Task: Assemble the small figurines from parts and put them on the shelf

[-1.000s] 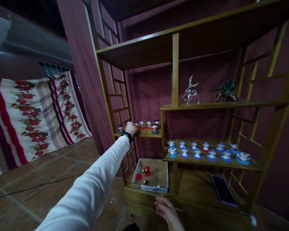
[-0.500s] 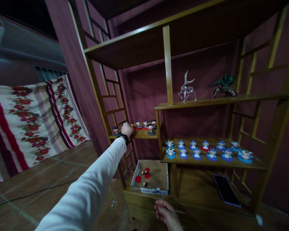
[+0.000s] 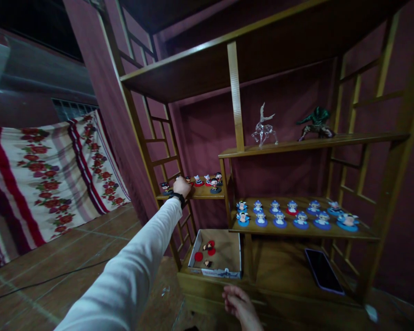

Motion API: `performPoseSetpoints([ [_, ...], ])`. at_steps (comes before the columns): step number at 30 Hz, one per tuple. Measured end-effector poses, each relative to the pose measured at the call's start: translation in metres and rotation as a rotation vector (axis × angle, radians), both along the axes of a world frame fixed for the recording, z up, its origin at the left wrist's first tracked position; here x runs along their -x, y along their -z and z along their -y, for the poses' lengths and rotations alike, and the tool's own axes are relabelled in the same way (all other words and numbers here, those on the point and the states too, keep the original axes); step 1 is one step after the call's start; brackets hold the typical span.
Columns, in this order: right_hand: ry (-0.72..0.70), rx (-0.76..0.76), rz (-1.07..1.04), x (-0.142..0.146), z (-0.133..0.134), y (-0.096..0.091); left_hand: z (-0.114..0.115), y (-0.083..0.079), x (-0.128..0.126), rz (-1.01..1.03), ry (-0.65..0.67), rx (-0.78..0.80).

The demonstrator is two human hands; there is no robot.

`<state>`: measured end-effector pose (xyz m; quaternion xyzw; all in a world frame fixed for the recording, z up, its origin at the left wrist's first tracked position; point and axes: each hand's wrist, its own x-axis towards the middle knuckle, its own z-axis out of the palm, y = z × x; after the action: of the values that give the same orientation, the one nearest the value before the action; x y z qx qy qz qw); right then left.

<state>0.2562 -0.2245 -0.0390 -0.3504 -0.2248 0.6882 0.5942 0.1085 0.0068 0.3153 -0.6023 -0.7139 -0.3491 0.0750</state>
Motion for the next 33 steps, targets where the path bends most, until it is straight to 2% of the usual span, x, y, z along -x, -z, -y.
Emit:
performPoseSetpoints([
  [10,0.003,0.007,0.006,0.000,-0.003,0.003,0.003,0.002,0.000,0.002,-0.004,-0.013],
  [15,0.027,0.007,0.045,0.000,0.001,-0.003,0.007,0.001,-0.002,0.020,-0.029,-0.014],
  [24,0.092,0.011,0.066,-0.001,0.010,-0.015,0.024,-0.004,-0.007,0.052,0.005,-0.024],
  [26,0.087,0.023,0.069,-0.002,0.010,-0.015,0.033,-0.003,-0.008,0.055,0.035,-0.067],
  [29,0.049,0.031,0.066,-0.005,0.007,-0.011,0.060,0.006,-0.007,0.023,0.134,-0.243],
  [31,0.028,0.026,0.057,-0.007,0.005,-0.007,0.086,0.022,-0.005,-0.010,0.241,-0.381],
  [33,0.019,0.020,0.052,-0.007,0.003,-0.005,0.113,0.047,-0.002,-0.002,0.326,-0.456],
])
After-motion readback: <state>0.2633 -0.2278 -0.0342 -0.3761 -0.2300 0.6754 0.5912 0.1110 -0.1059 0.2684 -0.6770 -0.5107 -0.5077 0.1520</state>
